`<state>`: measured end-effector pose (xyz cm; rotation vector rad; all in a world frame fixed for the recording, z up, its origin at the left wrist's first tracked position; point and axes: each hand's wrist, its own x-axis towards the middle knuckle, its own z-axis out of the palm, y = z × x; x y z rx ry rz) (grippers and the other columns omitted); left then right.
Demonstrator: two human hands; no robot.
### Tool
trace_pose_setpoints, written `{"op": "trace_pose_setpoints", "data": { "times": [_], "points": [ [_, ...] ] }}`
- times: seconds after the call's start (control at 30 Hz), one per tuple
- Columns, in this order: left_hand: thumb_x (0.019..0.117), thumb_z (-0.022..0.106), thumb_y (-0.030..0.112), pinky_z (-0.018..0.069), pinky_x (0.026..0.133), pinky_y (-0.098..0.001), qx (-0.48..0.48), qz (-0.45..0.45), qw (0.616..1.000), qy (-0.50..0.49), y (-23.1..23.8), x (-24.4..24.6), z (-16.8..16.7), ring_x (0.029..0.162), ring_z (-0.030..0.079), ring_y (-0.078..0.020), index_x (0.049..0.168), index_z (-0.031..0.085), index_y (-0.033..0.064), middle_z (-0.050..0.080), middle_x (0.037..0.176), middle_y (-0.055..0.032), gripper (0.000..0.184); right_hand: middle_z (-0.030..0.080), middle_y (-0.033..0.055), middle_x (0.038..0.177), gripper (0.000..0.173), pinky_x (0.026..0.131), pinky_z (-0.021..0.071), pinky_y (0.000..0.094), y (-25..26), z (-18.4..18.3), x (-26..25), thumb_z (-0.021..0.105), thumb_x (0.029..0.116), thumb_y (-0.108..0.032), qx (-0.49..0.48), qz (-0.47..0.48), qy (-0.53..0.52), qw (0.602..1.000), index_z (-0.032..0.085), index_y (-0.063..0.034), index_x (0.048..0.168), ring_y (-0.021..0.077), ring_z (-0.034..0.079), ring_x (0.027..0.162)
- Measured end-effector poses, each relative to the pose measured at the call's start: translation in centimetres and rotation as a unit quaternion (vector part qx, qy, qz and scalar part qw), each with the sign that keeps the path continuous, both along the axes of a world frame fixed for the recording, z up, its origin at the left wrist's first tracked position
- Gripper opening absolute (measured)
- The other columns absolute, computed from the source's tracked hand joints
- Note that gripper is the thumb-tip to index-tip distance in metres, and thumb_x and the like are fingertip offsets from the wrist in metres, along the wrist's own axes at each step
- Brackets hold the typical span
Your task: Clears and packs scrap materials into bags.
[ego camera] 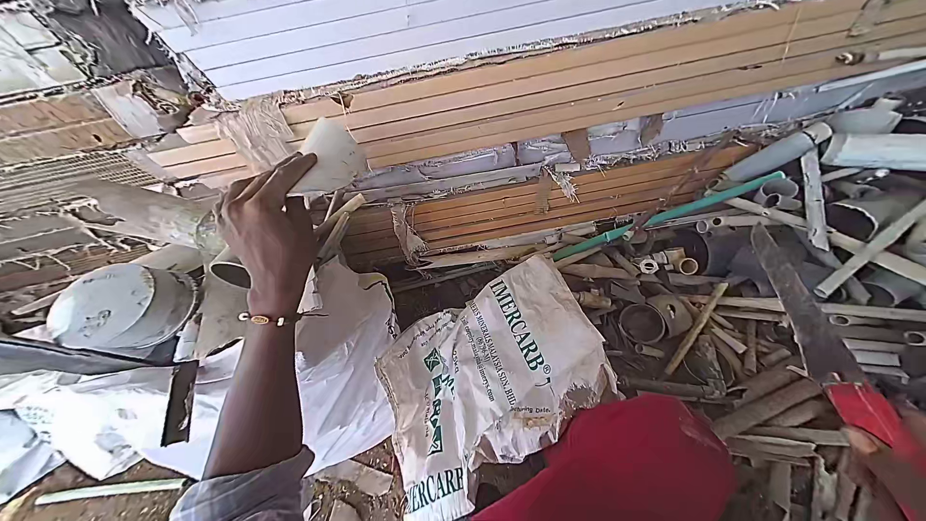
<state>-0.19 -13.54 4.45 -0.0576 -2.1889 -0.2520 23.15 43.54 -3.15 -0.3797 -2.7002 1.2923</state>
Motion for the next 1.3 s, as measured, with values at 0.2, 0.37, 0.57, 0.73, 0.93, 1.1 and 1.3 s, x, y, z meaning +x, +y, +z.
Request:
{"op": "trace_pose_setpoints", "data": {
  "times": [0.2, 0.37, 0.57, 0.73, 0.93, 1.1, 1.3],
  "points": [
    [0.1025, 0.056, 0.012, 0.0519, 0.101, -0.0342, 0.159, -0.212, 0.964, -0.002, 9.1, 3.2, -10.0, 0.112, 0.068, -0.0181, 0.122, 0.067, -0.0092, 0.068, 0.121, -0.0240, 0.030, 0.065, 0.0144, 0.086, 0.041, 0.060, 0.0526, 0.0364, 5.2, -4.4, -2.7, 0.052, 0.1090, -0.028, -0.009, -0.064, -0.290, 0.955, 0.050, -0.0034, 0.142, 0.0183, 0.060, 0.062],
    [0.0986, 0.055, 0.002, 0.0567, 0.093, -0.0308, 0.148, -0.317, 0.934, -0.072, 20.7, 3.3, -16.5, 0.104, 0.074, -0.0195, 0.115, 0.074, -0.0037, 0.075, 0.111, -0.0199, 0.026, 0.067, 0.0226, 0.109, 0.045, 0.079, 0.0542, 0.0460, 9.4, -12.6, -5.2, 0.048, 0.1103, -0.032, 0.043, -0.039, -0.370, 0.927, 0.048, -0.0011, 0.143, 0.0290, 0.067, 0.087],
    [0.0984, 0.054, -0.003, 0.0549, 0.102, -0.0261, 0.256, -0.523, 0.802, -0.133, 32.1, 3.7, -19.0, 0.114, 0.070, -0.0111, 0.112, 0.076, -0.0013, 0.076, 0.116, -0.0101, 0.026, 0.051, 0.0222, 0.146, 0.060, 0.093, 0.0539, 0.0498, 6.2, -10.7, -11.2, 0.051, 0.1075, -0.041, -0.180, 0.034, -0.268, 0.946, 0.032, -0.0127, 0.157, 0.0345, 0.061, 0.121],
    [0.1005, 0.047, -0.006, 0.0648, 0.087, -0.0408, 0.587, -0.509, 0.565, -0.276, 37.0, 4.5, -21.3, 0.098, 0.075, -0.0207, 0.121, 0.067, -0.0059, 0.075, 0.114, -0.0086, 0.028, 0.064, 0.0125, 0.126, 0.043, 0.079, 0.0619, 0.0440, 0.8, -10.4, -16.6, 0.043, 0.1107, -0.033, -0.476, 0.012, -0.124, 0.870, 0.034, -0.0194, 0.150, 0.0286, 0.071, 0.103],
    [0.1038, 0.057, 0.021, 0.0467, 0.113, -0.0352, 0.322, -0.464, 0.681, -0.466, 33.4, 0.7, -25.2, 0.126, 0.062, -0.0179, 0.130, 0.058, -0.0092, 0.067, 0.130, -0.0132, 0.040, 0.070, 0.0123, 0.093, 0.021, 0.062, 0.0638, 0.0371, 1.8, -13.4, -19.3, 0.048, 0.1100, -0.020, -0.490, -0.166, -0.024, 0.856, 0.052, -0.0051, 0.124, 0.0215, 0.072, 0.069],
    [0.0947, 0.051, 0.012, 0.0220, 0.104, -0.0822, -0.112, -0.406, 0.780, -0.463, 30.2, 0.0, -28.3, 0.152, 0.023, -0.0485, 0.120, 0.073, 0.0237, 0.046, 0.159, -0.0003, 0.035, 0.059, 0.0242, 0.112, 0.046, 0.059, 0.0638, 0.0434, 4.2, -15.3, -19.3, 0.051, 0.1071, -0.006, -0.333, -0.288, -0.063, 0.895, 0.026, -0.0068, 0.146, 0.0305, 0.072, 0.069],
    [0.0855, 0.058, 0.018, 0.0419, 0.105, -0.0609, 0.038, -0.411, 0.868, -0.276, 26.3, 2.0, -27.4, 0.136, 0.050, -0.0429, 0.085, 0.072, 0.0128, 0.065, 0.136, -0.0099, 0.015, 0.050, 0.0313, 0.138, 0.068, 0.080, 0.0634, 0.0513, 0.7, -18.4, -19.3, 0.050, 0.1062, -0.006, -0.217, -0.264, -0.080, 0.936, 0.007, -0.0039, 0.159, 0.0376, 0.073, 0.097]
  ]
}}
